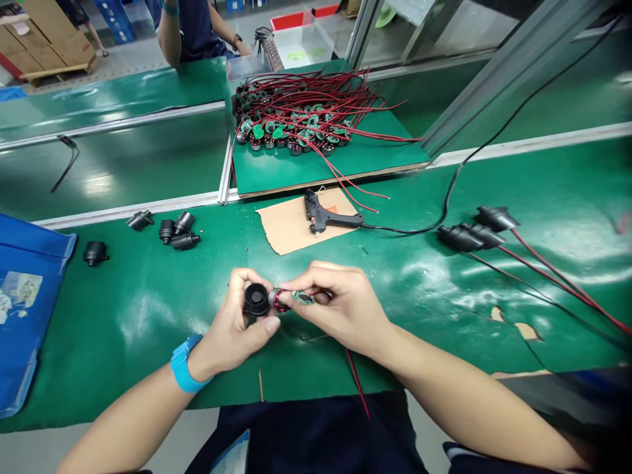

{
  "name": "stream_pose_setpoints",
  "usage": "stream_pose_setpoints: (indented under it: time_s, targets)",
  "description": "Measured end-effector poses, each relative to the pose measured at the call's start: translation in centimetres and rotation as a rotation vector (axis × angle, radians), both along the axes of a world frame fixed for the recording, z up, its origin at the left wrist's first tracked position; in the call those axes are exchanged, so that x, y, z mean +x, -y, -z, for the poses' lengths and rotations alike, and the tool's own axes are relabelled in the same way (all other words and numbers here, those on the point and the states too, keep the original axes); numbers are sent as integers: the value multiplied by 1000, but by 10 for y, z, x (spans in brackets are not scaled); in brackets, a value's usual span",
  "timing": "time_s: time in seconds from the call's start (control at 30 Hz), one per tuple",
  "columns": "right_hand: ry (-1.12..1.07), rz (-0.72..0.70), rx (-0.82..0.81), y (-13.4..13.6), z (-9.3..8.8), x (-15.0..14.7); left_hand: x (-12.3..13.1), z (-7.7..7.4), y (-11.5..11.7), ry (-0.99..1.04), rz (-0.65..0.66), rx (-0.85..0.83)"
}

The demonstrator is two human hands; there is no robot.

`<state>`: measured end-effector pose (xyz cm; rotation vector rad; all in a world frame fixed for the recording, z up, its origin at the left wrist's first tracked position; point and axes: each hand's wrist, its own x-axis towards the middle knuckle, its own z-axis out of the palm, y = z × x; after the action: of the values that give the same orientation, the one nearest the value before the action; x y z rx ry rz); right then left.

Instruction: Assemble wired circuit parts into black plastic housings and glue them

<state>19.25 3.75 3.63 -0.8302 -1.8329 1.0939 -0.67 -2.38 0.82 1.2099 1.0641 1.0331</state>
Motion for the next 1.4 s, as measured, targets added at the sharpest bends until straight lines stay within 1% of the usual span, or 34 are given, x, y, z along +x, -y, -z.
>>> stream_pose_setpoints:
  time_s: [0.07, 0.13, 0.2, 0.27, 0.37, 0.43, 0.5, 0.57, 0.67, 0.73, 0.8, 0.97, 1.07, 1.17, 1.33, 1.4]
  targets:
    - [-45, 6, -154, -5, -3, 2, -4, -1, 1, -115, 27, 39]
    - [-90, 25, -245, -8, -4, 5, -5, -4, 0, -207, 46, 78]
    - [-124, 56, -285, -10, -5, 8, -6, -6, -3, -259, 68, 115]
    - [-140, 67, -293, -11, -5, 10, -5, -6, -5, -269, 80, 147]
    - [-101, 16, -251, -11, -9, 13, -5, -6, -8, -289, 101, 166]
    - [-26, -51, -188, -10, -11, 15, -5, -6, -8, -309, 129, 176]
    - [61, -138, -117, -11, -12, 18, -6, -7, -9, -284, 169, 144]
    - [125, -240, -65, -13, -12, 21, -7, -9, -11, -216, 246, 45]
    - [173, -388, -13, -15, -11, 25, -9, -10, -16, -131, 424, -110]
    - [180, -463, 27, -15, -11, 26, -10, -9, -19, -119, 533, -113]
    - [191, -494, 32, -15, -11, 26, -11, -7, -21, -112, 576, -81]
    - [229, -438, -108, -23, -14, 29, -11, -2, -20, -128, 464, -93]
    - [248, -404, -113, -30, -16, 35, -13, -4, -21, -245, 466, 2]
    - [298, -413, -106, -33, -16, 38, -15, -6, -24, -337, 478, 99]
    - [335, -484, -136, -29, -13, 37, -18, -1, -24, -345, 487, 155]
    - [353, -495, -142, -28, -11, 36, -19, 2, -24, -357, 465, 176]
